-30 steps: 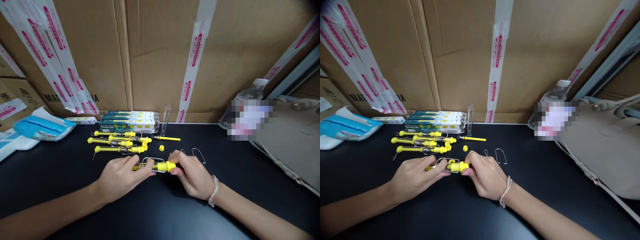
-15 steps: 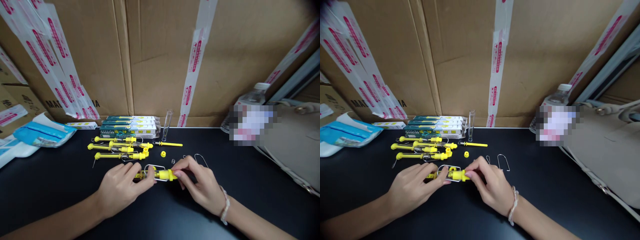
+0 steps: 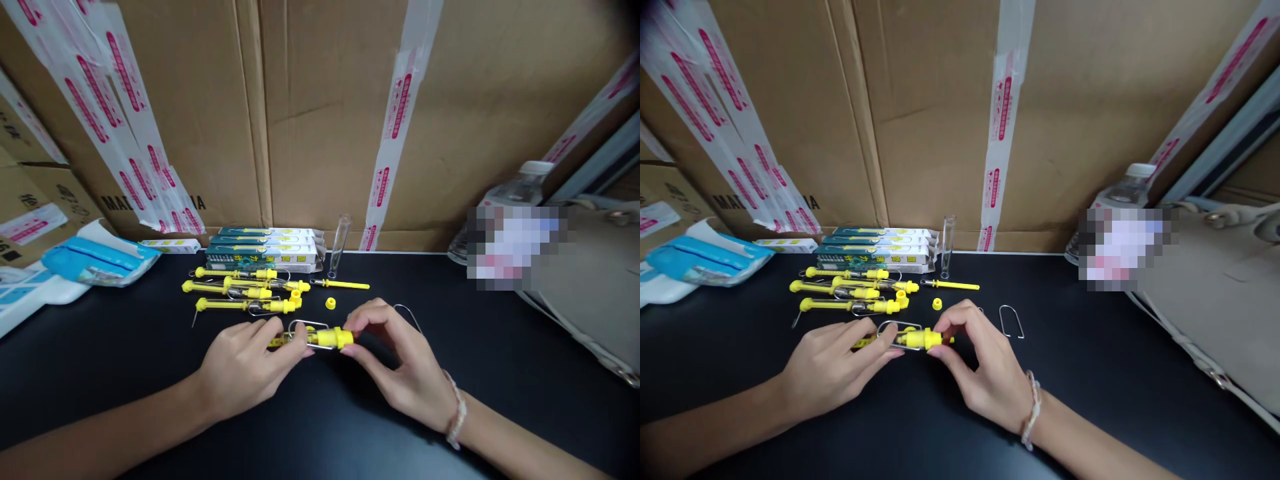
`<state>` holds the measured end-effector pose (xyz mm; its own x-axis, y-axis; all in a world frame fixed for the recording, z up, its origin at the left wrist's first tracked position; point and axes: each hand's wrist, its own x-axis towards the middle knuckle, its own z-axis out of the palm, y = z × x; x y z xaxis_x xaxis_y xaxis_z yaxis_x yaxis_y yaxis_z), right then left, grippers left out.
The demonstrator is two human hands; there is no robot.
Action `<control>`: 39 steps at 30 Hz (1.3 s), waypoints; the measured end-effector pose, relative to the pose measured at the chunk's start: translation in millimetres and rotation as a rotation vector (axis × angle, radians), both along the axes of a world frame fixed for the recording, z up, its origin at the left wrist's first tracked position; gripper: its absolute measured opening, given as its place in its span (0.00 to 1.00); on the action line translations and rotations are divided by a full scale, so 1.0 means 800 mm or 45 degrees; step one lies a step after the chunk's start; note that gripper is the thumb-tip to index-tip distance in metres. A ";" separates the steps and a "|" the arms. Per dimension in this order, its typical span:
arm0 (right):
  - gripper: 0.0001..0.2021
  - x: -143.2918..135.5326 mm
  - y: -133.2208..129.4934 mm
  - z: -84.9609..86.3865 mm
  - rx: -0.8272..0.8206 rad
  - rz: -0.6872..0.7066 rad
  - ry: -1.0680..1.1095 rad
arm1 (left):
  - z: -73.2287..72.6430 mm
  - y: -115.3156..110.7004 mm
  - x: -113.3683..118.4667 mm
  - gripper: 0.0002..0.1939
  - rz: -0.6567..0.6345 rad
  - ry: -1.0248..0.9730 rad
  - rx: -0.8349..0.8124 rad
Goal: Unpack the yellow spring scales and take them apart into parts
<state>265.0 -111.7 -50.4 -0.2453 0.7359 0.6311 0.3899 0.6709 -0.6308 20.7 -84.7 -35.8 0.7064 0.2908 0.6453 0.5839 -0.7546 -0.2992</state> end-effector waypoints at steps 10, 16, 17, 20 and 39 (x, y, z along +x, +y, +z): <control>0.20 -0.002 -0.011 0.014 -0.060 0.033 -0.330 | 0.006 -0.008 0.001 0.12 -0.069 0.055 0.015; 0.15 0.002 -0.017 0.014 0.203 0.107 -0.424 | 0.006 -0.008 -0.001 0.20 -0.108 0.004 0.006; 0.14 0.003 -0.016 0.013 0.211 0.110 -0.424 | 0.006 -0.008 -0.002 0.20 -0.103 0.023 -0.002; 0.11 0.005 -0.011 0.007 0.211 0.091 -0.399 | 0.006 -0.007 -0.002 0.18 -0.098 0.071 -0.029; 0.08 -0.003 -0.006 0.004 0.066 0.153 -0.107 | -0.004 -0.003 -0.006 0.13 -0.027 0.059 -0.276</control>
